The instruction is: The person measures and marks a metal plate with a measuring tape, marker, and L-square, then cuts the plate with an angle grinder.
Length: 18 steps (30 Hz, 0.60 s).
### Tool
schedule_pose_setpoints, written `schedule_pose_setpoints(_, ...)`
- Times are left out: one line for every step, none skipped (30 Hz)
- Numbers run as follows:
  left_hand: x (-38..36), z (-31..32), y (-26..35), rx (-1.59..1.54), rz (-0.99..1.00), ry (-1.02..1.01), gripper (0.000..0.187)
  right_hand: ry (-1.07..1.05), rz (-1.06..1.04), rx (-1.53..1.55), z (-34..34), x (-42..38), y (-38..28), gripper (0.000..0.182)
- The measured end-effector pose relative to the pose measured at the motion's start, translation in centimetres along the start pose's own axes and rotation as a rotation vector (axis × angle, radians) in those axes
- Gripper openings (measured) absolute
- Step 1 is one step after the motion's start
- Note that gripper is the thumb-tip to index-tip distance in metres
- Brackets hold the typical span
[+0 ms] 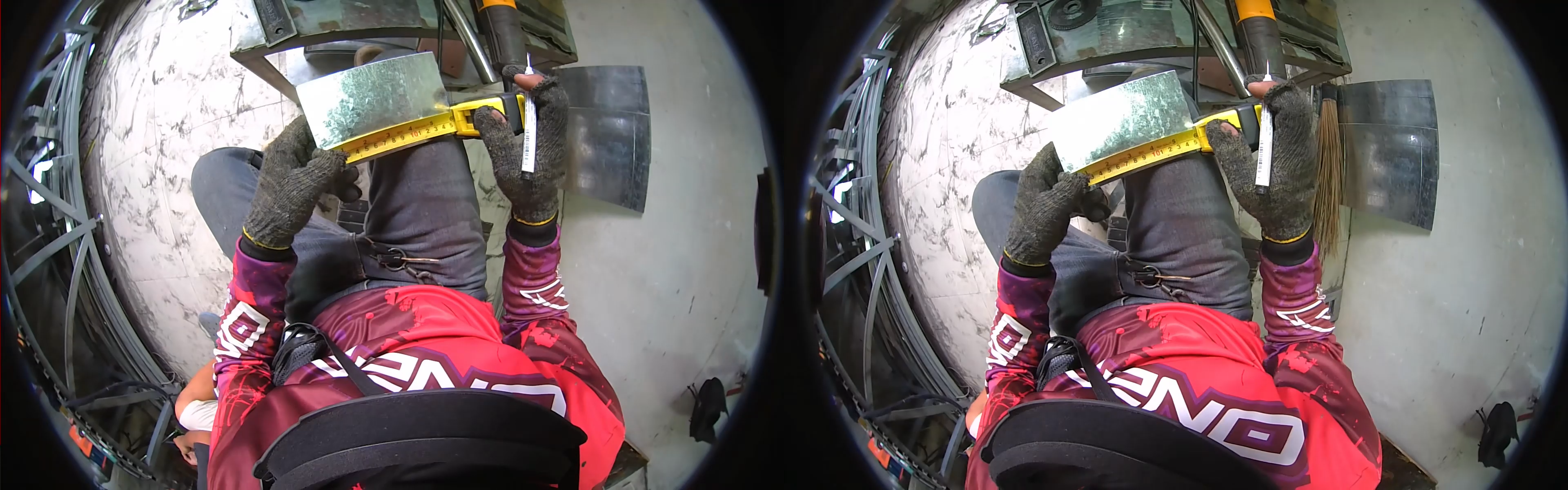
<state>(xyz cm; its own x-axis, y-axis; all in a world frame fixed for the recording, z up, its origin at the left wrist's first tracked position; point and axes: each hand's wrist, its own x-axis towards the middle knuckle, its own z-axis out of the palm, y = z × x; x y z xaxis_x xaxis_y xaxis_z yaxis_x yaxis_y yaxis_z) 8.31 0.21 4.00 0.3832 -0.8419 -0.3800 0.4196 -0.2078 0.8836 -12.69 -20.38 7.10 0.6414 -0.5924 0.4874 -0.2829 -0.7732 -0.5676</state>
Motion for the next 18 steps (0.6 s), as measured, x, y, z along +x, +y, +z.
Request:
schedule_pose_setpoints(0.1, -0.1, -0.1, 0.001, 0.001, 0.000, 0.038, 0.009, -0.016, -0.020, 0.0, 0.0, 0.0, 0.049)
schedule_pose_setpoints(0.2, -0.2, -0.2, 0.020, 0.012, -0.007, 0.038, 0.010, -0.015, -0.021, 0.1, -0.1, 0.1, 0.049)
schedule_pose_setpoints(0.3, -0.3, -0.4, 0.038, 0.023, -0.014, 0.039, 0.025, -0.019, 0.010, 0.2, -0.2, 0.2, 0.049)
schedule_pose_setpoints(0.3, -0.4, -0.6, 0.039, 0.022, -0.016, 0.039, 0.040, -0.023, 0.040, 0.3, -0.3, 0.3, 0.049)
schedule_pose_setpoints(0.3, -0.5, -0.7, 0.033, 0.036, -0.020, 0.040, 0.041, -0.022, 0.040, 0.4, -0.2, 0.4, 0.049)
schedule_pose_setpoints(0.2, -0.5, -0.7, 0.028, 0.049, -0.024, 0.040, 0.054, -0.041, 0.047, 0.6, -0.2, 0.5, 0.048)
schedule_pose_setpoints(0.2, -0.4, -0.7, 0.030, 0.049, -0.025, 0.040, 0.069, -0.060, 0.055, 0.6, -0.2, 0.6, 0.048)
schedule_pose_setpoints(0.1, -0.3, -0.6, 0.005, 0.026, -0.021, 0.040, 0.070, -0.059, 0.056, 0.6, -0.1, 0.7, 0.048)
schedule_pose_setpoints(0.1, -0.3, -0.4, -0.020, 0.002, -0.015, 0.040, 0.067, -0.058, 0.057, 0.7, -0.1, 0.9, 0.048)
schedule_pose_setpoints(0.1, -0.3, -0.3, -0.017, 0.000, -0.013, 0.040, 0.062, -0.055, 0.057, 0.7, -0.1, 1.0, 0.048)
schedule_pose_setpoints(0.1, -0.3, -0.3, -0.015, -0.004, -0.011, 0.038, 0.062, -0.054, 0.060, 0.8, 0.0, 1.0, 0.048)
schedule_pose_setpoints(0.1, -0.3, -0.2, -0.014, -0.009, -0.008, 0.037, 0.066, -0.063, 0.041, 0.7, 0.2, 0.9, 0.048)
schedule_pose_setpoints(0.2, -0.3, -0.2, -0.012, -0.012, -0.007, 0.037, 0.069, -0.073, 0.022, 0.7, 0.2, 0.9, 0.048)
schedule_pose_setpoints(0.3, -0.3, -0.2, 0.001, -0.005, -0.008, 0.035, 0.069, -0.069, 0.024, 0.7, 0.1, 1.0, 0.048)
schedule_pose_setpoints(0.3, -0.3, -0.2, 0.014, 0.001, -0.012, 0.034, 0.076, -0.069, 0.018, 0.7, 0.1, 1.1, 0.048)
schedule_pose_setpoints(0.4, -0.3, -0.1, 0.018, -0.003, -0.014, 0.034, 0.083, -0.067, 0.011, 0.8, -0.1, 1.2, 0.048)
schedule_pose_setpoints(0.4, -0.2, 0.0, 0.042, 0.000, -0.005, 0.032, 0.086, -0.060, 0.011, 0.7, -0.4, 1.2, 0.048)
schedule_pose_setpoints(0.4, -0.1, 0.1, 0.065, 0.003, 0.003, 0.031, 0.094, -0.060, 0.011, 0.6, -0.6, 1.2, 0.048)
